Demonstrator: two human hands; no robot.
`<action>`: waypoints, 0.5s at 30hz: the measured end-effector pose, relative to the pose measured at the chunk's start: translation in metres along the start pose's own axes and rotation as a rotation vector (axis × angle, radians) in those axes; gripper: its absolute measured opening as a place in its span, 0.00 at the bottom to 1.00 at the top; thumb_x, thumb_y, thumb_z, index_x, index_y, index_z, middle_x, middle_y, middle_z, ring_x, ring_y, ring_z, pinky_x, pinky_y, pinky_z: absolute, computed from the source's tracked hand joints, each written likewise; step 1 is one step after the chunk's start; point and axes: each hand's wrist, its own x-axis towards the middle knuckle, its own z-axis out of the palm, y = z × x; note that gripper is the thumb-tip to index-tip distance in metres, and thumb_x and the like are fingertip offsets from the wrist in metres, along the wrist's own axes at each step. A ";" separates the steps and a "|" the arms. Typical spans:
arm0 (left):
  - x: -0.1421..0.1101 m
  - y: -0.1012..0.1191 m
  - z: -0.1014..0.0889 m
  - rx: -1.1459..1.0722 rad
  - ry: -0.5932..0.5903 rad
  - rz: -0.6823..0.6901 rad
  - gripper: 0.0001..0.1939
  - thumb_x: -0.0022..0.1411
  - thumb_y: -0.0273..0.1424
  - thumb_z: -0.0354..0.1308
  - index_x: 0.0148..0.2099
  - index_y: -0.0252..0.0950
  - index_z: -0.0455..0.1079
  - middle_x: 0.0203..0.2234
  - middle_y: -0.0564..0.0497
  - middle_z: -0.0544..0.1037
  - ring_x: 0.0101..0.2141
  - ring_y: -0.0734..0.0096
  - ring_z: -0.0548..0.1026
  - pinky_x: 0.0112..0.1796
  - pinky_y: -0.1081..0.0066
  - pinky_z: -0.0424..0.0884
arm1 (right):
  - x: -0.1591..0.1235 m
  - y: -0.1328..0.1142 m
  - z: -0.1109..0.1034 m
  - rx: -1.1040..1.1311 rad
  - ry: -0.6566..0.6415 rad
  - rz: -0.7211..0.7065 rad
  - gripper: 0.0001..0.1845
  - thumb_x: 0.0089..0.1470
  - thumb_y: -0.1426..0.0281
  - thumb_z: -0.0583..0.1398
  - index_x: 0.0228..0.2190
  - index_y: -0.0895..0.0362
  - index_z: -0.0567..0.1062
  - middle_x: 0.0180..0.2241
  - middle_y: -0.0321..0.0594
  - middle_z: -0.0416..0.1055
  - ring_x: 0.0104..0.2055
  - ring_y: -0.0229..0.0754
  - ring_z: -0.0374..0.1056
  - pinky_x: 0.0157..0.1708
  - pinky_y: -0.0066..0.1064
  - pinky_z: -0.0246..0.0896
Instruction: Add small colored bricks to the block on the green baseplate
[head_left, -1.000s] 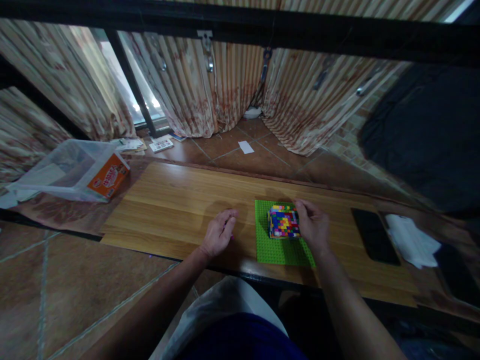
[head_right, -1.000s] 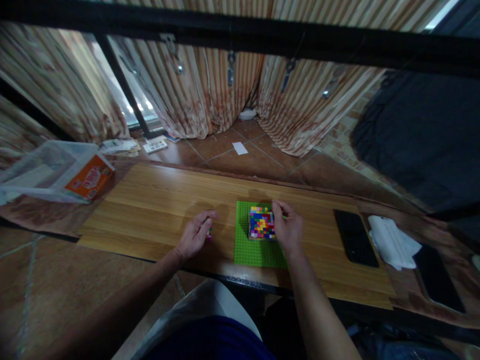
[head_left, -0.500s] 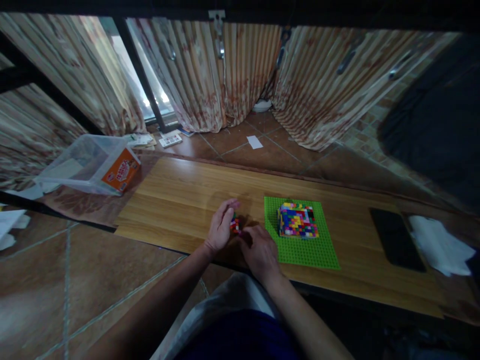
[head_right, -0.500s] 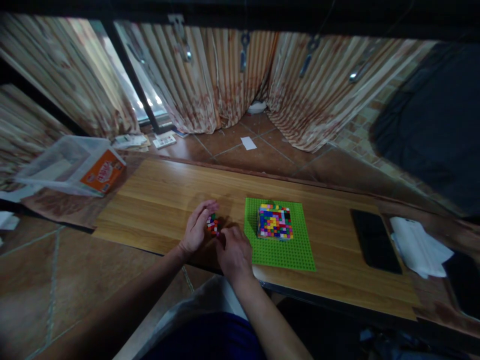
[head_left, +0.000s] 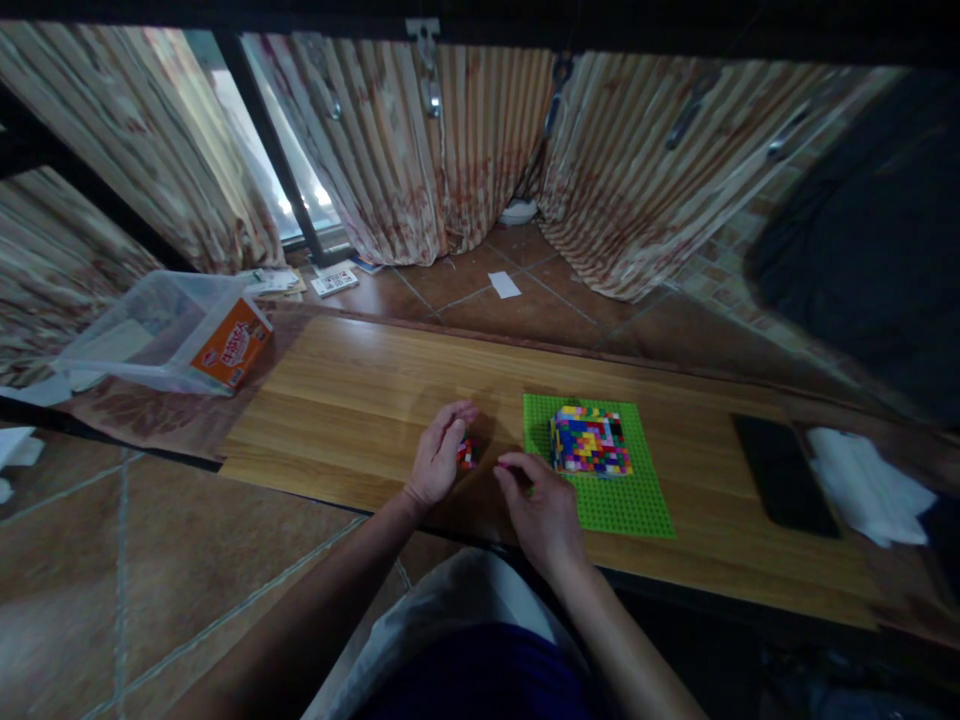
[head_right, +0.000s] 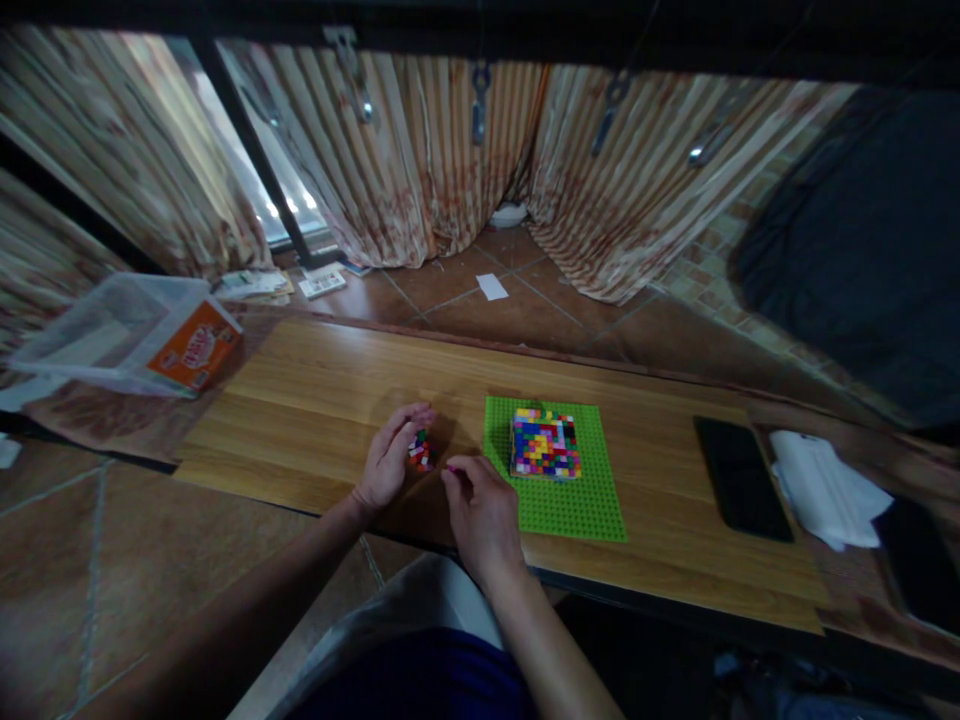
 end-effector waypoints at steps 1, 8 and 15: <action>0.000 0.001 0.000 0.011 -0.004 -0.008 0.19 0.67 0.39 0.48 0.55 0.36 0.65 0.49 0.45 0.76 0.50 0.61 0.74 0.50 0.62 0.72 | 0.000 -0.001 -0.009 0.039 0.033 0.022 0.09 0.58 0.64 0.57 0.35 0.52 0.77 0.35 0.39 0.76 0.37 0.42 0.72 0.38 0.34 0.66; -0.001 0.005 0.001 0.022 -0.010 -0.055 0.20 0.65 0.40 0.50 0.55 0.37 0.66 0.48 0.44 0.76 0.49 0.60 0.74 0.38 0.68 0.78 | 0.012 0.017 -0.064 0.317 0.315 0.193 0.13 0.54 0.61 0.61 0.40 0.53 0.78 0.37 0.40 0.78 0.34 0.42 0.74 0.38 0.38 0.71; 0.000 0.004 0.000 0.068 -0.011 -0.031 0.20 0.64 0.41 0.51 0.54 0.36 0.67 0.47 0.45 0.76 0.47 0.62 0.75 0.36 0.70 0.78 | 0.025 0.037 -0.086 0.368 0.408 0.270 0.18 0.50 0.58 0.64 0.39 0.56 0.78 0.38 0.44 0.79 0.35 0.43 0.76 0.39 0.38 0.72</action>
